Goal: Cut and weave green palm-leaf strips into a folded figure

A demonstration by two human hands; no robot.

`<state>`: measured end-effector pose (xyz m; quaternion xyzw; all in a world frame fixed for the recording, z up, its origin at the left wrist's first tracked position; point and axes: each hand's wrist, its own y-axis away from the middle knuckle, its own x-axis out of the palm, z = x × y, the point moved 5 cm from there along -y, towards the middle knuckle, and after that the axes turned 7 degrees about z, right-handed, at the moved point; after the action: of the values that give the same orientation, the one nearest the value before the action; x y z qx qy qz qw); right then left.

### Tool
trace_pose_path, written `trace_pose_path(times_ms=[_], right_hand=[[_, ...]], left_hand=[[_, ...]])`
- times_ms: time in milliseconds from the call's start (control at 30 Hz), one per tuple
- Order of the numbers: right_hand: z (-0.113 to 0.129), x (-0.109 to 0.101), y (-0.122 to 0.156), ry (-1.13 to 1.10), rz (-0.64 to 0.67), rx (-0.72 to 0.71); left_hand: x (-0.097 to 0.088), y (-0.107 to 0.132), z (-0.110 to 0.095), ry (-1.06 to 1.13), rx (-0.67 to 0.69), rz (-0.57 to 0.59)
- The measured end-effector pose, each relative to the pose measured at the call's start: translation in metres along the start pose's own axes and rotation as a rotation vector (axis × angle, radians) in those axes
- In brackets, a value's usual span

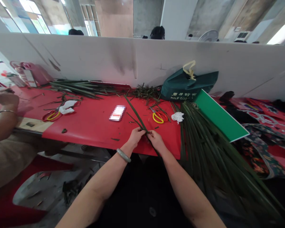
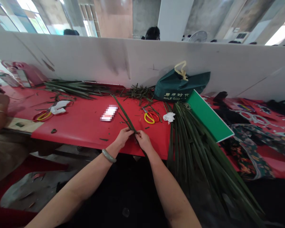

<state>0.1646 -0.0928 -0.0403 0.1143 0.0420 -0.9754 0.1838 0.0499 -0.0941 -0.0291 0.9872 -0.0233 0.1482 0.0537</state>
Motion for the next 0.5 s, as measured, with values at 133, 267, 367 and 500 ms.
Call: trace_pose_path(times_ms=[133,267,367,500], right_hand=[[0.0004,0.0006,-0.0002,0.041,0.017,0.008],[0.0008,0.0009,0.0001,0.052,0.013,0.013],[0.0019,0.0012,0.0005,0.053,0.025,0.017],[0.0012,0.0017,0.0009,0.03,0.046,0.022]], left_hand=[[-0.0025,0.0001,-0.0009,0.073,-0.023,-0.031],[-0.0031,0.0014,-0.0022,0.119,-0.048,-0.034],[-0.0048,0.0016,-0.0029,0.159,-0.064,-0.045],[-0.0067,0.0009,-0.0025,0.174,-0.079,-0.031]])
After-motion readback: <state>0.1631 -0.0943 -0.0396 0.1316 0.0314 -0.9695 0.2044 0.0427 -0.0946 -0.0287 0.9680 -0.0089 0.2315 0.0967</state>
